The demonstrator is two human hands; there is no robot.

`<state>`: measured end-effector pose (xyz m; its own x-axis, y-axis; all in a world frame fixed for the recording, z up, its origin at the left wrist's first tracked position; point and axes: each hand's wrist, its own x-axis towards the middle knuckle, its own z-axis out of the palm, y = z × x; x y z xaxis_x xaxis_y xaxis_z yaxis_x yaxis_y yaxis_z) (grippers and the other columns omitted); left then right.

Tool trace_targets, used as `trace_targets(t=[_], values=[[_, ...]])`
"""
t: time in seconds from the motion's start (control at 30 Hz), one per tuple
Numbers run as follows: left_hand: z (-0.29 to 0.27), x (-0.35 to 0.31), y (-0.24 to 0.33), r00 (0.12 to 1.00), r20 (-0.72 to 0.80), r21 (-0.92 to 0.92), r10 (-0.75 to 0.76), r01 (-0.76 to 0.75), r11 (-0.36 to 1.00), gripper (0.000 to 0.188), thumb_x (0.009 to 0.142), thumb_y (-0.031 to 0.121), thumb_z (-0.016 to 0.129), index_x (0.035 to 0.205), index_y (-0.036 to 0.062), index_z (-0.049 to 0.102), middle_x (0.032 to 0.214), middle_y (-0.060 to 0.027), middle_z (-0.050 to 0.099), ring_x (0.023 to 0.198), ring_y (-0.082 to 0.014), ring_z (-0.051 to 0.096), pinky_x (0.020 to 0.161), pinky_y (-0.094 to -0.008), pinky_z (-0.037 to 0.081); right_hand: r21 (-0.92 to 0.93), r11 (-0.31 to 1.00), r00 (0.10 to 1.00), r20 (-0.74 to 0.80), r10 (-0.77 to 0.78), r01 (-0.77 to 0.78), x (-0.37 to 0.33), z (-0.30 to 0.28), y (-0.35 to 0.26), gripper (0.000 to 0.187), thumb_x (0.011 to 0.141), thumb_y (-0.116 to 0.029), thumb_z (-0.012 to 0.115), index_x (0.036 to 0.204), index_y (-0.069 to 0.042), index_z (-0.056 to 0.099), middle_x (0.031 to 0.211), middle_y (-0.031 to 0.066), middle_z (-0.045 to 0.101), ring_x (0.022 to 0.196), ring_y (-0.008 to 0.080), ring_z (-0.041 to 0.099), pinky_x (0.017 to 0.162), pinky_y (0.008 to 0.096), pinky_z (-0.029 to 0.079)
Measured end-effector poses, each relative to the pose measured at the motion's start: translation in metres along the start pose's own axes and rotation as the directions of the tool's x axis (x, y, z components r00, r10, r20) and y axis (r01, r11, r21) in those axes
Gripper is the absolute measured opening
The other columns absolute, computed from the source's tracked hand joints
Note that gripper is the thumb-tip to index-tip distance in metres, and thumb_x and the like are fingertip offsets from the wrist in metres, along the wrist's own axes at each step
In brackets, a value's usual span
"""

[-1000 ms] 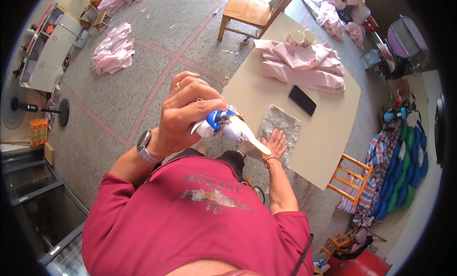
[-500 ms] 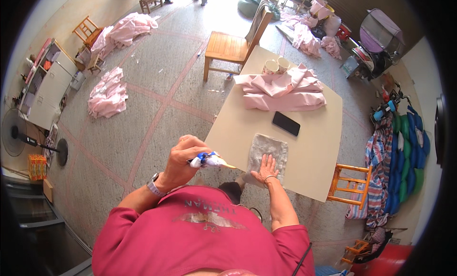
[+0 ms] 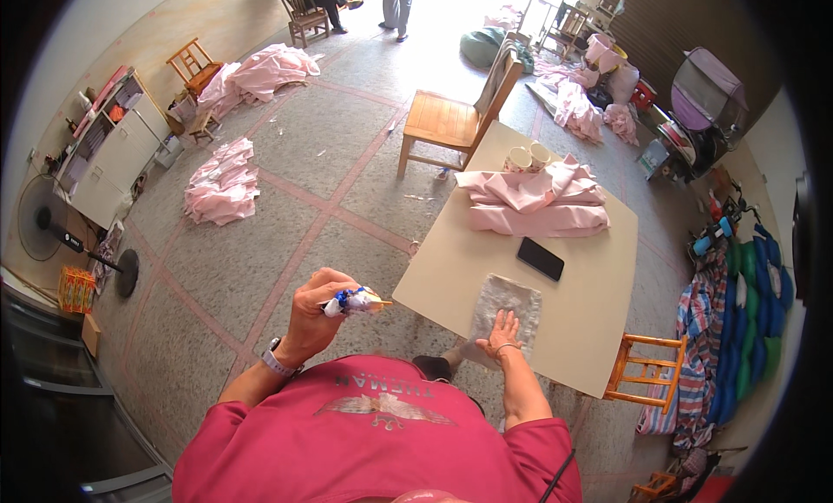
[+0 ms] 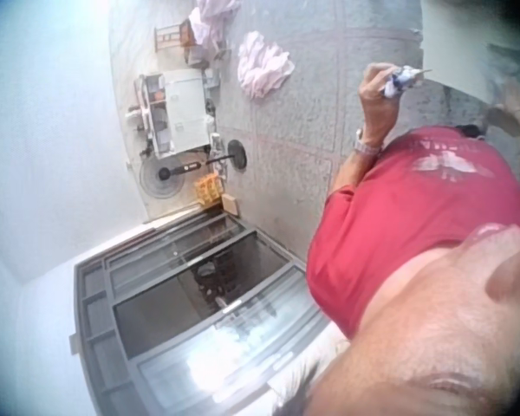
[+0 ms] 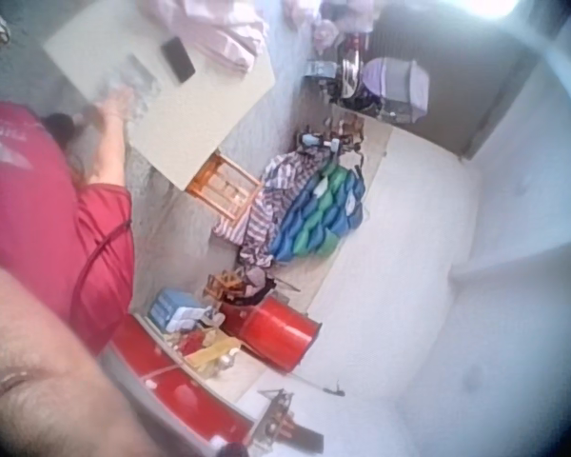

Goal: The person wipes a table using a grey cloth, while holding an ice cream bar in the other hand, moving the cloth across the table's surface multiple times.

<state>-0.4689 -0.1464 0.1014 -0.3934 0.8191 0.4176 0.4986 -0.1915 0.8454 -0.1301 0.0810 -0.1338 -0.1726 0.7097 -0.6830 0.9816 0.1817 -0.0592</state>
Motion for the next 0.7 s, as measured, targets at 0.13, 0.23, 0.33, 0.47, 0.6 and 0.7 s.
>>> trace_targets(t=[0.13, 0.23, 0.33, 0.47, 0.6, 0.7], values=[[-0.008, -0.003, -0.015, 0.999, -0.027, -0.092, -0.018, 0.015, 0.996, 0.032, 0.076, -0.009, 0.076, 0.106, 0.0038, 0.074, 0.100, -0.0078, 0.068, 0.092, -0.0183, 0.066, 0.079, -0.0293, 0.054, 0.016, 1.000, 0.999, -0.038, 0.000, 0.000, -0.004, 0.000, -0.003, 0.120, 0.083, -0.049, 0.078, 0.163, -0.019, -0.006, 0.170, 0.0098, -0.012, 0.157, 0.0329, -0.006, 0.116, 0.0702, 0.023], [-0.012, 0.001, -0.020, 0.999, -0.029, -0.138, -0.030, 0.025, 0.990, 0.032, 0.078, -0.009, 0.076, 0.108, 0.0038, 0.074, 0.100, -0.0081, 0.068, 0.093, -0.0172, 0.067, 0.080, -0.0291, 0.054, 0.008, 1.000, 0.999, -0.033, 0.016, -0.016, -0.007, -0.003, -0.010, 0.120, 0.083, -0.049, 0.078, 0.163, -0.020, -0.006, 0.170, 0.0090, -0.011, 0.157, 0.0321, -0.006, 0.116, 0.0696, 0.023], [-0.014, 0.007, -0.018, 0.998, -0.027, -0.172, -0.052, 0.046, 0.984, 0.032, 0.079, -0.010, 0.075, 0.108, 0.0039, 0.074, 0.102, -0.0076, 0.067, 0.093, -0.0158, 0.066, 0.079, -0.0286, 0.054, 0.041, 0.999, 1.000, -0.016, 0.019, -0.018, -0.015, -0.009, -0.012, 0.116, 0.085, -0.043, 0.078, 0.163, -0.021, -0.004, 0.171, 0.0080, -0.011, 0.157, 0.0310, -0.006, 0.118, 0.0681, 0.020], [-0.022, 0.023, -0.018, 1.000, -0.001, -0.060, 0.003, -0.003, 0.998, 0.029, 0.079, -0.011, 0.074, 0.105, 0.0023, 0.075, 0.103, -0.0069, 0.066, 0.091, -0.0144, 0.065, 0.079, -0.0272, 0.053, 0.049, 0.999, 0.999, -0.036, 0.015, -0.013, -0.003, 0.000, -0.003, 0.119, 0.083, -0.044, 0.079, 0.163, -0.021, -0.006, 0.170, 0.0087, -0.013, 0.157, 0.0326, -0.009, 0.118, 0.0683, 0.019], [-0.024, 0.028, -0.033, 0.995, -0.062, -0.196, -0.077, 0.063, 0.979, 0.026, 0.080, -0.011, 0.074, 0.103, 0.0002, 0.074, 0.102, -0.0055, 0.066, 0.090, -0.0116, 0.063, 0.078, -0.0264, 0.053, 0.025, 0.999, 0.999, -0.006, 0.039, -0.039, -0.011, 0.000, -0.009, 0.118, 0.084, -0.044, 0.079, 0.163, -0.021, -0.006, 0.170, 0.0086, -0.013, 0.157, 0.0320, -0.008, 0.118, 0.0678, 0.020], [-0.020, 0.036, -0.041, 0.980, -0.091, -0.321, -0.178, 0.140, 0.937, 0.021, 0.081, -0.009, 0.075, 0.099, 0.0009, 0.074, 0.101, -0.0069, 0.067, 0.090, -0.0136, 0.064, 0.078, -0.0283, 0.054, 0.023, 0.999, 0.999, -0.007, 0.042, -0.041, -0.010, -0.007, -0.015, 0.117, 0.085, -0.044, 0.078, 0.163, -0.021, -0.006, 0.171, 0.0087, -0.011, 0.157, 0.0318, -0.007, 0.119, 0.0675, 0.020]])
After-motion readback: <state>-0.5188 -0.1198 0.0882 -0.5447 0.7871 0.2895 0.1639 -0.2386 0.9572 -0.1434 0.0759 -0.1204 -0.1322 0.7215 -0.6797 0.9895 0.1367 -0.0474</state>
